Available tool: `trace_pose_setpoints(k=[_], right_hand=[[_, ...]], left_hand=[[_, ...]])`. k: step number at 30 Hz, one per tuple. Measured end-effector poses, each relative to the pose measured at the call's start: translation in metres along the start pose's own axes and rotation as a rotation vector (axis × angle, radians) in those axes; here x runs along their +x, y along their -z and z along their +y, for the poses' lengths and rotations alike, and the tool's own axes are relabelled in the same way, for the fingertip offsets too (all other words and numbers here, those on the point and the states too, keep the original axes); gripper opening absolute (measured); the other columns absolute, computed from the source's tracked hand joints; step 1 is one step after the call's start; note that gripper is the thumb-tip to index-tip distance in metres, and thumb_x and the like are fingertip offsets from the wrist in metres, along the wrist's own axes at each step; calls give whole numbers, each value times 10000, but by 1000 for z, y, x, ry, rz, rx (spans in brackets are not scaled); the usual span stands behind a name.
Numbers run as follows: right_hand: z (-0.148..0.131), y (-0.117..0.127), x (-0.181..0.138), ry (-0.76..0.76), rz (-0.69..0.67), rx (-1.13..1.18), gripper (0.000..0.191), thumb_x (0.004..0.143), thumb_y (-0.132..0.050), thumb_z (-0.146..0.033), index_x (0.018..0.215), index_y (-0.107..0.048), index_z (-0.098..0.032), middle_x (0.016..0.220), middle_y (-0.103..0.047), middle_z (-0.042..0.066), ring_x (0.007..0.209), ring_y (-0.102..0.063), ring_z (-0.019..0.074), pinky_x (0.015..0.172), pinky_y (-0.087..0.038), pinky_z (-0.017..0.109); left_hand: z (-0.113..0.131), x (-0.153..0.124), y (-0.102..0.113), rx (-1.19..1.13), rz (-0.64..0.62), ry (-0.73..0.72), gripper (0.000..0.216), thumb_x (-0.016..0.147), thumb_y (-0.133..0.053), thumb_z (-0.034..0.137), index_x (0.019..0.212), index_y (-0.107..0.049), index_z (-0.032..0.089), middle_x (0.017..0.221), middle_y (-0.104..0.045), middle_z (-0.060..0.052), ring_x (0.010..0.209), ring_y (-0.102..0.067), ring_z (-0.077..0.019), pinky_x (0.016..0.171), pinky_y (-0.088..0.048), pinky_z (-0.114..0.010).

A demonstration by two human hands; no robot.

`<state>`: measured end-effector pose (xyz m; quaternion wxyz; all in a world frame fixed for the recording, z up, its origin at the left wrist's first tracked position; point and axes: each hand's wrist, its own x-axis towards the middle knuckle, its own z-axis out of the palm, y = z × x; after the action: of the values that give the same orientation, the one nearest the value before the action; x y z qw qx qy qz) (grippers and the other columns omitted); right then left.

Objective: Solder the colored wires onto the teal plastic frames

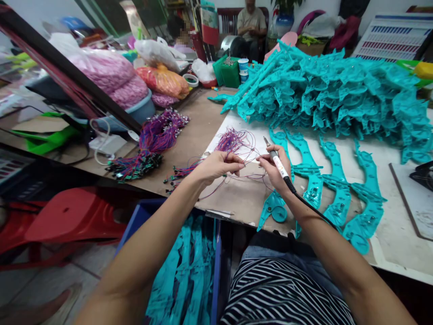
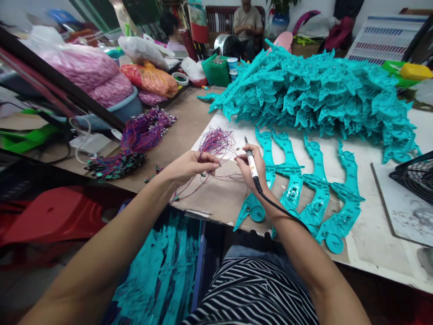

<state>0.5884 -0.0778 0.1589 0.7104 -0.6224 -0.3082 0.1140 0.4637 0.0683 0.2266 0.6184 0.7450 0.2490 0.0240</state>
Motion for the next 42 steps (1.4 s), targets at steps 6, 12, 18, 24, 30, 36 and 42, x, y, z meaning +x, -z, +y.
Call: trace_pose_setpoints(k=[6, 12, 18, 24, 30, 36, 42], right_hand=[[-12, 5, 7, 54, 119, 28, 357, 762, -640, -328, 1056, -447, -261, 822, -635, -27, 782, -675, 151, 671, -548, 291], [-18, 3, 23, 109, -16, -15, 383, 764, -605, -312, 1098, -424, -265, 835, -641, -20, 798, -675, 160, 736, -549, 323], [-5, 0, 36, 129, -116, -158, 351, 698, -592, -291, 1024, -467, -252, 785, -627, -35, 707, -611, 143, 686, -499, 310], [-2, -4, 37, 79, -85, -90, 393, 669, -564, -276, 1044, -451, -247, 822, -677, -8, 751, -656, 172, 690, -496, 321], [4, -10, 32, 19, -153, 44, 438, 625, -524, -238, 1053, -430, -256, 976, -713, 34, 988, -693, 238, 765, -520, 356], [4, -25, 28, -10, -209, 195, 443, 637, -593, -225, 1047, -432, -269, 1001, -717, 4, 892, -684, 186, 833, -513, 368], [-1, -32, 27, 12, -172, 178, 452, 653, -681, -285, 1043, -452, -266, 828, -662, -41, 762, -630, 147, 732, -485, 311]], left_hand=[[1, 13, 29, 559, 494, -160, 57, 682, -697, 164, 674, -748, 188, 649, -664, -46, 671, -601, -202, 602, -374, -263], [42, 15, 59, 635, 604, -181, 123, 755, -737, 235, 837, -759, 146, 754, -653, -69, 798, -590, -210, 702, -395, -288], [107, -16, 73, 265, 290, -119, 310, 968, -449, 111, 1175, -627, -36, 519, -353, 69, 580, -354, 7, 677, -228, -273], [107, -14, 62, -123, 387, -165, 327, 1029, -403, 210, 1256, -568, 42, 517, -428, 74, 497, -327, -5, 546, -213, -200], [112, -15, 52, -122, 268, -223, 305, 1043, -342, 147, 1151, -603, 31, 455, -497, 83, 410, -397, 3, 517, -182, -175], [127, -15, 52, -146, 220, -307, 246, 1017, -352, 106, 1030, -592, 51, 419, -539, 66, 307, -385, -26, 403, -144, -158], [133, -15, 53, -86, 197, -318, 204, 1014, -437, 124, 1045, -591, -5, 451, -547, 52, 349, -454, -10, 430, -185, -104]])
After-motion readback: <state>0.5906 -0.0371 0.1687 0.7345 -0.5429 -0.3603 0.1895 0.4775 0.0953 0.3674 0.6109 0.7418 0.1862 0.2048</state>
